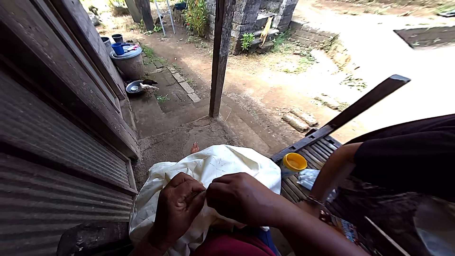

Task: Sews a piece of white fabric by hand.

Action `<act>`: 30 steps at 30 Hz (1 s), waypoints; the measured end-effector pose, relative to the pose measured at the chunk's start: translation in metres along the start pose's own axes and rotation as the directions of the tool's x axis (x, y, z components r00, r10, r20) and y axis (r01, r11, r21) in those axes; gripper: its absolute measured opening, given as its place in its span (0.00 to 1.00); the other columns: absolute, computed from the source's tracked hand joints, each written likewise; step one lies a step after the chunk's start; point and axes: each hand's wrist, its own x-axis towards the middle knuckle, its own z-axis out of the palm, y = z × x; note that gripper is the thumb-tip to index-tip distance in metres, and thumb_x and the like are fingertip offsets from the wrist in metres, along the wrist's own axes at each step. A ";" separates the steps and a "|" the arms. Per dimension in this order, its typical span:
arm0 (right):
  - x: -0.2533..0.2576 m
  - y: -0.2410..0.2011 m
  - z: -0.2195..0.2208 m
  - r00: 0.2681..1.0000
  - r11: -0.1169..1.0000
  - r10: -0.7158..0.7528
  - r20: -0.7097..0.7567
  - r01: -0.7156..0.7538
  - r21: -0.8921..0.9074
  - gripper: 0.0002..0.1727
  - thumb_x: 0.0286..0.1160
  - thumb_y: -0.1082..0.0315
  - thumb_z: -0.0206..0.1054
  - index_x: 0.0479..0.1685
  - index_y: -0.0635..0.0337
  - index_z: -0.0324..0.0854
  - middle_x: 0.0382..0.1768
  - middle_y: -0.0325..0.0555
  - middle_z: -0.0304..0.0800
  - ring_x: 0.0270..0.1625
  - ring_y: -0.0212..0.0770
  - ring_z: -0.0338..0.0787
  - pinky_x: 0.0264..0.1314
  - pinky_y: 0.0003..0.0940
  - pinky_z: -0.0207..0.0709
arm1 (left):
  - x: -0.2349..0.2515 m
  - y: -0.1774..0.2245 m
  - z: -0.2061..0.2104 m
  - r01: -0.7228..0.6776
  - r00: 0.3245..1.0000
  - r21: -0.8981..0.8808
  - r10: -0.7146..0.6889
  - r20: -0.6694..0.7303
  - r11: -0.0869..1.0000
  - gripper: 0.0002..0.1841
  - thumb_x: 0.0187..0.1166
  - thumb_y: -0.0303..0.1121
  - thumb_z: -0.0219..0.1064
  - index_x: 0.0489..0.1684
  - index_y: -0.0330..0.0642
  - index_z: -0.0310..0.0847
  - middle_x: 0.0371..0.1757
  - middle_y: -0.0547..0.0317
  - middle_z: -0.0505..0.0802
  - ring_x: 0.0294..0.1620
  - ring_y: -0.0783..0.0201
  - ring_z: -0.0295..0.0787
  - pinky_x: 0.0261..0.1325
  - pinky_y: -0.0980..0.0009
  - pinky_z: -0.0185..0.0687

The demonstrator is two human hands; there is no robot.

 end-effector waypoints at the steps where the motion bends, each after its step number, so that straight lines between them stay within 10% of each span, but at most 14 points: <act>1: 0.000 -0.002 0.001 0.999 1.000 0.003 -0.033 -0.003 -0.012 0.08 0.81 0.66 0.62 0.34 0.55 0.84 0.26 0.42 0.86 0.29 0.38 0.88 0.28 0.34 0.79 | -0.001 0.001 0.001 -0.005 1.000 -0.011 0.005 0.022 1.000 0.11 0.81 0.43 0.70 0.37 0.46 0.90 0.42 0.65 0.89 0.51 0.78 0.86 0.57 0.82 0.82; 4: 0.001 -0.001 0.004 0.981 0.975 0.183 -0.071 -0.190 -0.116 0.08 0.77 0.65 0.62 0.33 0.54 0.83 0.24 0.41 0.84 0.26 0.39 0.87 0.23 0.36 0.77 | -0.002 0.002 0.002 -0.019 1.000 -0.012 0.019 0.004 1.000 0.06 0.77 0.38 0.73 0.37 0.48 0.91 0.42 0.66 0.91 0.53 0.75 0.88 0.63 0.77 0.84; 8: -0.001 -0.001 0.000 1.000 1.000 -0.007 -0.009 0.007 0.023 0.09 0.80 0.67 0.62 0.33 0.55 0.84 0.25 0.40 0.85 0.27 0.37 0.86 0.26 0.33 0.78 | -0.002 -0.001 0.001 -0.016 1.000 -0.016 0.017 0.005 1.000 0.09 0.81 0.42 0.70 0.38 0.48 0.89 0.42 0.67 0.90 0.51 0.78 0.86 0.62 0.78 0.82; 12: 0.001 -0.002 0.004 0.979 0.976 0.194 -0.057 -0.199 -0.093 0.08 0.77 0.65 0.63 0.33 0.54 0.84 0.24 0.41 0.85 0.25 0.39 0.87 0.23 0.36 0.78 | -0.003 0.000 0.003 -0.039 0.999 -0.008 0.039 0.015 0.999 0.05 0.79 0.38 0.71 0.38 0.50 0.91 0.41 0.68 0.90 0.52 0.75 0.88 0.72 0.70 0.80; 16: -0.001 -0.001 0.000 1.000 1.000 0.007 -0.001 -0.007 -0.001 0.09 0.79 0.66 0.63 0.31 0.54 0.84 0.24 0.40 0.84 0.27 0.37 0.85 0.25 0.34 0.76 | -0.004 -0.004 0.002 -0.040 0.999 0.011 0.039 0.017 0.999 0.08 0.82 0.42 0.69 0.40 0.51 0.90 0.42 0.69 0.90 0.52 0.77 0.87 0.69 0.72 0.80; 20: 0.000 0.000 0.003 0.982 0.977 0.181 -0.059 -0.186 -0.106 0.07 0.75 0.65 0.63 0.31 0.54 0.83 0.23 0.40 0.84 0.24 0.38 0.86 0.22 0.35 0.76 | -0.004 -0.002 0.002 -0.036 0.999 0.024 0.036 0.010 0.999 0.05 0.80 0.39 0.70 0.39 0.53 0.91 0.43 0.69 0.91 0.53 0.75 0.88 0.74 0.67 0.79; 30: -0.001 0.003 0.001 0.999 0.998 0.040 0.012 -0.039 -0.058 0.09 0.76 0.66 0.63 0.28 0.53 0.82 0.21 0.38 0.82 0.23 0.37 0.84 0.21 0.34 0.74 | -0.003 -0.004 0.002 -0.023 1.000 0.005 0.023 0.001 1.000 0.07 0.81 0.41 0.70 0.39 0.51 0.90 0.42 0.69 0.91 0.52 0.76 0.88 0.72 0.69 0.80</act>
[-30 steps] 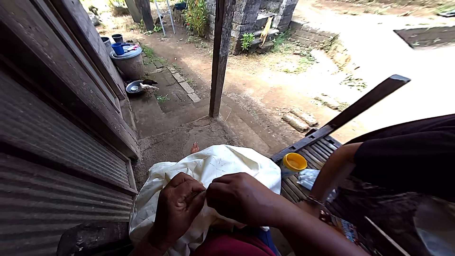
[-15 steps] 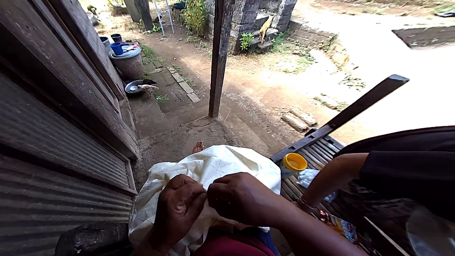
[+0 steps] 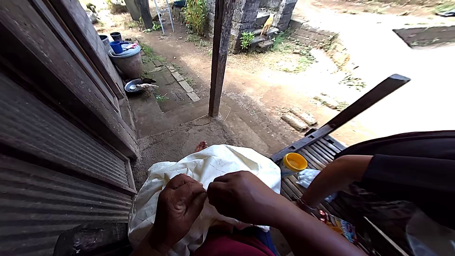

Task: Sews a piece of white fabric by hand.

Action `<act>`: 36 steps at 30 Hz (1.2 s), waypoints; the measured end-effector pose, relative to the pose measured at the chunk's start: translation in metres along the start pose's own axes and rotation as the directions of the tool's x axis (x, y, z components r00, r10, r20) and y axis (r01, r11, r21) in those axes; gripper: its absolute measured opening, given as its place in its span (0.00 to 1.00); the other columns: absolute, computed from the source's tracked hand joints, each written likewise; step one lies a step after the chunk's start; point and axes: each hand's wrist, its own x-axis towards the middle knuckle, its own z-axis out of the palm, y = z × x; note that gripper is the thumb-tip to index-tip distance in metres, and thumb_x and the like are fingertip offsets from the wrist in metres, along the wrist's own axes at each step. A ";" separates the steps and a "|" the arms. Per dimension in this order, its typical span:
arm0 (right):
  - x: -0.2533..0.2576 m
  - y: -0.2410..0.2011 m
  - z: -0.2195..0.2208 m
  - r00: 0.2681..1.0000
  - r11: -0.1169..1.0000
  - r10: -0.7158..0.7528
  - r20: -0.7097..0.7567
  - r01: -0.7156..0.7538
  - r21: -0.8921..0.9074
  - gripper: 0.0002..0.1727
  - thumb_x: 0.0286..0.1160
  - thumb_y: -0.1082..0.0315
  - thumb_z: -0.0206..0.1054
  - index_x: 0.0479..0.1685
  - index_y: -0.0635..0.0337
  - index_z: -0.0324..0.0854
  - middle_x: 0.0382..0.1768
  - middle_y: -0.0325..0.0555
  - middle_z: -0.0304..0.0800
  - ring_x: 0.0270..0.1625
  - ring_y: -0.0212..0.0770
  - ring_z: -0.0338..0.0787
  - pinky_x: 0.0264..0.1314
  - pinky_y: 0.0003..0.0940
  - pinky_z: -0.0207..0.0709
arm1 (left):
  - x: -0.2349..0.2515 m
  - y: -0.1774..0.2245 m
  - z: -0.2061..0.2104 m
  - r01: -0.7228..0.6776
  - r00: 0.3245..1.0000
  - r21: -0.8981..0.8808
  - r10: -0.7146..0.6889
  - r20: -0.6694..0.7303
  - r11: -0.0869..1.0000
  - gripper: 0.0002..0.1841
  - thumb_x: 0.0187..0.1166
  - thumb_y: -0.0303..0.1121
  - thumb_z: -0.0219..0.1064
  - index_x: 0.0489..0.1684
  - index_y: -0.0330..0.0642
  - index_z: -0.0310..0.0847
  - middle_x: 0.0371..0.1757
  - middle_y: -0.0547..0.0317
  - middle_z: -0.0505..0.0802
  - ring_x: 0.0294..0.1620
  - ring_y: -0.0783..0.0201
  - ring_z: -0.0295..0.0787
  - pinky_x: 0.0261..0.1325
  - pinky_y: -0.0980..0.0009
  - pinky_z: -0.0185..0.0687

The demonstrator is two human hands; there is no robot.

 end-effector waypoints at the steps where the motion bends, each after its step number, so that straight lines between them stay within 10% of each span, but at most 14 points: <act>1: 0.000 -0.001 -0.001 0.999 0.999 -0.039 -0.007 0.039 0.019 0.09 0.78 0.66 0.63 0.29 0.53 0.82 0.22 0.39 0.82 0.25 0.37 0.84 0.23 0.33 0.74 | -0.001 0.000 0.000 -0.001 1.000 -0.009 0.001 0.012 1.000 0.08 0.82 0.42 0.69 0.39 0.51 0.90 0.42 0.69 0.90 0.52 0.77 0.87 0.70 0.71 0.80; 13: 0.002 -0.002 0.004 0.988 0.988 0.134 -0.080 -0.139 -0.069 0.07 0.75 0.66 0.63 0.31 0.54 0.83 0.23 0.40 0.84 0.24 0.38 0.86 0.22 0.35 0.77 | -0.001 0.002 0.002 -0.001 1.000 -0.017 0.001 0.014 1.000 0.04 0.79 0.38 0.71 0.38 0.51 0.90 0.42 0.69 0.91 0.53 0.76 0.88 0.75 0.67 0.78; 18: 0.001 -0.003 0.000 0.998 0.997 -0.060 0.004 0.060 0.051 0.09 0.81 0.66 0.62 0.33 0.54 0.83 0.24 0.41 0.82 0.26 0.38 0.85 0.24 0.34 0.76 | 0.000 0.000 0.000 -0.004 0.999 0.013 0.003 0.040 1.000 0.08 0.81 0.44 0.70 0.38 0.53 0.89 0.41 0.70 0.90 0.52 0.77 0.87 0.73 0.69 0.77; 25: 0.002 0.006 0.005 0.977 0.959 0.211 0.044 -0.215 0.185 0.07 0.81 0.67 0.61 0.39 0.58 0.83 0.28 0.43 0.84 0.30 0.37 0.86 0.31 0.33 0.79 | -0.002 0.002 -0.001 0.019 0.999 -0.008 -0.018 0.051 1.000 0.07 0.80 0.41 0.69 0.36 0.52 0.88 0.40 0.70 0.90 0.54 0.75 0.86 0.79 0.66 0.72; 33: 0.002 0.002 0.000 0.983 0.980 -0.184 -0.018 0.182 -0.077 0.10 0.82 0.65 0.62 0.33 0.52 0.85 0.22 0.39 0.80 0.24 0.38 0.82 0.21 0.33 0.72 | -0.002 0.001 -0.001 -0.020 1.000 0.171 0.017 0.016 0.985 0.13 0.81 0.48 0.69 0.32 0.51 0.88 0.35 0.69 0.88 0.46 0.77 0.85 0.78 0.65 0.68; 36: 0.007 0.006 -0.001 0.999 0.999 -0.034 -0.015 0.035 0.040 0.09 0.82 0.66 0.61 0.36 0.56 0.83 0.28 0.43 0.86 0.29 0.39 0.88 0.27 0.35 0.79 | -0.001 0.002 0.001 -0.073 0.997 0.107 0.069 0.042 0.992 0.09 0.79 0.43 0.72 0.34 0.51 0.89 0.35 0.68 0.88 0.46 0.76 0.86 0.82 0.62 0.65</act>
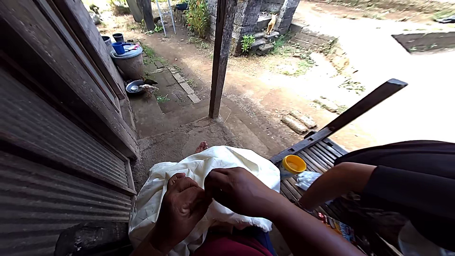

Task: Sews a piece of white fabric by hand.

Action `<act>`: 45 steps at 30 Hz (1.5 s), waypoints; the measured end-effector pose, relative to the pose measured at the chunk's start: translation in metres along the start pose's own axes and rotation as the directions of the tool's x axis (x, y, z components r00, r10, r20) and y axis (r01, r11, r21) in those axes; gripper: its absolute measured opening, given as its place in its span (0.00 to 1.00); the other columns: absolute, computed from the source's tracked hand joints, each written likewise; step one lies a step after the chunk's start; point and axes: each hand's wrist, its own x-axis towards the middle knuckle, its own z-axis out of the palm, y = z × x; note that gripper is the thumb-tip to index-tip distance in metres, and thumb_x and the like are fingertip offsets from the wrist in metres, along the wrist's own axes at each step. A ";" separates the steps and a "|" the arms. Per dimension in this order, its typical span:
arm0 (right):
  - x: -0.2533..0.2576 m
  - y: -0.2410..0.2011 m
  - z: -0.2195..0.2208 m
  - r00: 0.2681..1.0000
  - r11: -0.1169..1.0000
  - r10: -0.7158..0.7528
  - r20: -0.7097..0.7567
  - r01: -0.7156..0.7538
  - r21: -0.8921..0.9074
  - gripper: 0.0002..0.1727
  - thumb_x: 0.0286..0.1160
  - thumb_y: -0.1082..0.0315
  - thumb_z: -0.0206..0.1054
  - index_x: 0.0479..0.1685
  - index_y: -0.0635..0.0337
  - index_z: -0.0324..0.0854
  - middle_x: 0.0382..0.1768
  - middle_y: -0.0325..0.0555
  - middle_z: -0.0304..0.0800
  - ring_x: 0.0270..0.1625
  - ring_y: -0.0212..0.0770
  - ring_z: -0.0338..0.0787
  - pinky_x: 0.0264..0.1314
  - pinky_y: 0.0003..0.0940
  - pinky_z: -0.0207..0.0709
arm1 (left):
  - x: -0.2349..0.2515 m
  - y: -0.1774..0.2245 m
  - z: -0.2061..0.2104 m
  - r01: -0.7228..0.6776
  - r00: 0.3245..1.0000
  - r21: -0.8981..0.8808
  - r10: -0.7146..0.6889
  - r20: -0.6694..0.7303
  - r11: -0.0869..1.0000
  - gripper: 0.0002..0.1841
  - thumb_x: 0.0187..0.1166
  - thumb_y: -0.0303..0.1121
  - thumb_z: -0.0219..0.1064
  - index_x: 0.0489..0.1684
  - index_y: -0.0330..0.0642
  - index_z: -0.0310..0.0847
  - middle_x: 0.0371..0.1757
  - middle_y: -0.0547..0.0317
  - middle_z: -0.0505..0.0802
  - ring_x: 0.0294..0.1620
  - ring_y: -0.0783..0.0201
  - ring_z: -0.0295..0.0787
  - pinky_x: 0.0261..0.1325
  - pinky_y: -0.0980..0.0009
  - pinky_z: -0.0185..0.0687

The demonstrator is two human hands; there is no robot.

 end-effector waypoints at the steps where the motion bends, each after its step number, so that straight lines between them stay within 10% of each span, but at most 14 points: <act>1: 0.000 0.001 0.001 0.996 0.995 0.087 0.030 -0.088 0.045 0.08 0.81 0.67 0.61 0.37 0.58 0.83 0.30 0.45 0.87 0.30 0.40 0.89 0.29 0.36 0.81 | 0.000 0.000 0.000 0.012 1.000 -0.003 -0.012 -0.027 1.000 0.08 0.77 0.42 0.73 0.34 0.52 0.89 0.35 0.69 0.89 0.46 0.76 0.86 0.82 0.62 0.66; 8: -0.004 -0.003 0.004 0.999 0.999 -0.042 0.028 0.043 -0.016 0.08 0.80 0.66 0.62 0.32 0.54 0.83 0.24 0.40 0.83 0.24 0.37 0.84 0.21 0.34 0.73 | -0.002 -0.005 0.001 0.000 0.999 0.077 0.003 -0.041 0.997 0.10 0.79 0.45 0.70 0.31 0.52 0.88 0.35 0.68 0.89 0.47 0.75 0.84 0.74 0.64 0.65; 14: -0.003 0.001 0.003 0.954 0.922 0.228 0.196 -0.276 0.271 0.08 0.83 0.70 0.60 0.41 0.63 0.83 0.37 0.48 0.84 0.32 0.35 0.86 0.36 0.29 0.84 | -0.002 -0.010 0.006 0.134 0.966 -0.553 -0.232 -0.110 0.822 0.03 0.76 0.34 0.75 0.42 0.51 0.92 0.40 0.71 0.88 0.44 0.78 0.84 0.47 0.83 0.81; 20: -0.013 0.008 0.009 0.957 0.957 0.283 0.068 -0.286 0.044 0.08 0.79 0.70 0.63 0.42 0.57 0.89 0.35 0.45 0.90 0.35 0.39 0.90 0.39 0.35 0.85 | -0.007 -0.010 0.004 0.333 0.917 -0.710 -0.387 0.093 0.620 0.05 0.83 0.27 0.62 0.46 0.46 0.82 0.40 0.68 0.89 0.41 0.76 0.86 0.48 0.77 0.84; 24: -0.016 0.007 0.010 0.998 0.961 0.054 0.010 -0.055 0.272 0.08 0.79 0.72 0.66 0.40 0.55 0.92 0.30 0.41 0.87 0.34 0.30 0.85 0.38 0.21 0.79 | -0.004 -0.007 0.003 0.408 0.868 -0.731 -0.481 0.125 0.547 0.06 0.82 0.24 0.60 0.43 0.44 0.83 0.38 0.65 0.91 0.40 0.74 0.89 0.48 0.75 0.87; 29: -0.013 -0.003 0.024 0.975 0.981 0.078 -0.207 -0.037 0.192 0.08 0.77 0.72 0.67 0.39 0.54 0.93 0.34 0.39 0.93 0.43 0.30 0.90 0.51 0.22 0.82 | -0.003 -0.003 0.004 0.446 0.860 -0.707 -0.482 0.168 0.549 0.04 0.84 0.26 0.60 0.46 0.42 0.81 0.40 0.65 0.87 0.38 0.75 0.85 0.44 0.78 0.84; 34: -0.008 -0.013 0.038 0.881 0.971 0.224 -0.417 -0.165 0.173 0.05 0.72 0.69 0.74 0.42 0.59 0.88 0.36 0.37 0.96 0.38 0.23 0.89 0.42 0.15 0.81 | -0.005 0.001 0.004 0.437 0.874 -0.711 -0.448 0.191 0.551 0.04 0.84 0.25 0.61 0.47 0.43 0.81 0.41 0.67 0.88 0.40 0.76 0.85 0.46 0.79 0.84; 45: -0.007 -0.016 0.038 0.900 0.987 0.158 -0.406 -0.135 0.087 0.13 0.68 0.74 0.69 0.52 0.59 0.86 0.33 0.36 0.93 0.35 0.28 0.86 0.41 0.18 0.78 | -0.004 0.005 0.003 0.425 0.863 -0.805 -0.452 0.224 0.414 0.12 0.78 0.25 0.70 0.53 0.47 0.76 0.42 0.66 0.90 0.42 0.74 0.89 0.50 0.76 0.87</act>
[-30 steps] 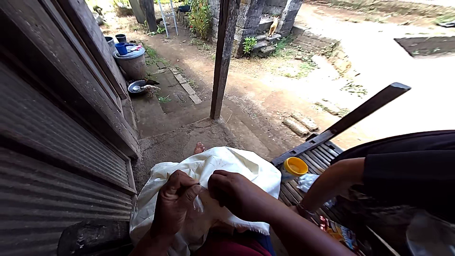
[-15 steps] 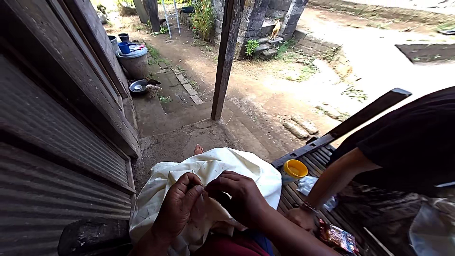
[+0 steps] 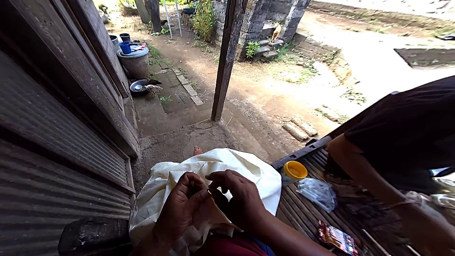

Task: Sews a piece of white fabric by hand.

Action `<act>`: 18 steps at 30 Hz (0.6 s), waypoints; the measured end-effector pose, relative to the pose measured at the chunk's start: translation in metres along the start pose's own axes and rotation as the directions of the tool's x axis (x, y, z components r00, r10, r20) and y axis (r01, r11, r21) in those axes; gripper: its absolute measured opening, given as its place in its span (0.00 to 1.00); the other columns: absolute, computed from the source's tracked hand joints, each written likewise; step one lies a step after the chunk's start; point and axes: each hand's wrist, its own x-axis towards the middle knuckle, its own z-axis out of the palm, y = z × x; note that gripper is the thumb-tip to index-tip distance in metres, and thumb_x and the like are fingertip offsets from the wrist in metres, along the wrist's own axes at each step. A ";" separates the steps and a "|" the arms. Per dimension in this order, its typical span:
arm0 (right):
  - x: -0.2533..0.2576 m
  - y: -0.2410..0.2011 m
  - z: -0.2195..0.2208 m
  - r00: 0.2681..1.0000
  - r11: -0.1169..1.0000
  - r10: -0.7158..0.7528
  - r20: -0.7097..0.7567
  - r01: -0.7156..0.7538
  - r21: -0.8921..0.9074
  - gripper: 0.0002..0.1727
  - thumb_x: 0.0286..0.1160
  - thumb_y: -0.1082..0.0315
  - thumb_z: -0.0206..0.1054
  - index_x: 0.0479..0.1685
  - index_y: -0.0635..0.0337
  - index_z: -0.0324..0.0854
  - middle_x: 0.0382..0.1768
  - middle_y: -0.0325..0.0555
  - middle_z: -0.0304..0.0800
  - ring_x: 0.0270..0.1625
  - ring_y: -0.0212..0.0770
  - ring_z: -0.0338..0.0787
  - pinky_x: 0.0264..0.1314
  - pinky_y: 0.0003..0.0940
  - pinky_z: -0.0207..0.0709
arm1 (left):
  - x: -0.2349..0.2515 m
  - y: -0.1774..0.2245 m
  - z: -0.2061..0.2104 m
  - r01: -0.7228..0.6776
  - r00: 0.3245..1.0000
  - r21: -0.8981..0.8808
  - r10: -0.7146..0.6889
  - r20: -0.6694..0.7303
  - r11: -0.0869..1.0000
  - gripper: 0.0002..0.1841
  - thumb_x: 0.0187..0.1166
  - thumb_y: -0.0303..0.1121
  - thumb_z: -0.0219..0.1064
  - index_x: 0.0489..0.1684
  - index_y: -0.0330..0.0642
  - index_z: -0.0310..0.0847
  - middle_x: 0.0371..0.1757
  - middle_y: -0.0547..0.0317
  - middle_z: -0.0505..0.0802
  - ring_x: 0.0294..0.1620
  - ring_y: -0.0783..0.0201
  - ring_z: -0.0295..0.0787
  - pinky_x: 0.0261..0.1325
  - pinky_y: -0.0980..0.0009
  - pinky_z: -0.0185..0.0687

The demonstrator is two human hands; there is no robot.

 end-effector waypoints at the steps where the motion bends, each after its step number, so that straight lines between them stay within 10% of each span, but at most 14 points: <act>1: 0.000 0.000 -0.001 1.000 0.999 -0.024 0.008 0.025 -0.033 0.13 0.70 0.74 0.68 0.53 0.58 0.86 0.32 0.36 0.93 0.34 0.28 0.85 0.41 0.18 0.78 | 0.000 0.000 -0.001 0.008 1.000 -0.012 -0.008 0.011 1.000 0.15 0.78 0.25 0.70 0.58 0.47 0.73 0.42 0.67 0.91 0.42 0.74 0.90 0.51 0.75 0.87; 7: 0.001 0.000 -0.004 0.992 0.980 -0.106 0.072 0.116 -0.159 0.14 0.78 0.72 0.64 0.60 0.56 0.86 0.29 0.37 0.91 0.31 0.34 0.84 0.38 0.25 0.77 | 0.000 -0.001 0.000 0.026 0.994 -0.068 -0.033 -0.107 0.997 0.05 0.75 0.23 0.73 0.44 0.41 0.89 0.40 0.61 0.94 0.39 0.74 0.91 0.46 0.76 0.89; 11: 0.002 -0.006 -0.016 0.992 0.986 -0.106 0.072 0.095 0.141 0.14 0.75 0.75 0.68 0.58 0.61 0.82 0.34 0.38 0.92 0.36 0.27 0.88 0.44 0.17 0.83 | 0.004 -0.001 -0.003 0.022 0.982 -0.065 -0.034 -0.185 0.998 0.06 0.77 0.23 0.70 0.47 0.40 0.87 0.39 0.61 0.93 0.38 0.73 0.91 0.45 0.76 0.89; 18: 0.005 -0.002 -0.029 0.986 0.898 -0.011 0.167 -0.064 0.435 0.08 0.75 0.77 0.69 0.49 0.64 0.78 0.33 0.40 0.87 0.33 0.24 0.85 0.37 0.16 0.82 | 0.004 0.001 -0.013 -0.155 0.987 0.197 0.141 0.082 0.968 0.04 0.87 0.30 0.62 0.50 0.46 0.81 0.48 0.69 0.87 0.45 0.79 0.84 0.49 0.81 0.83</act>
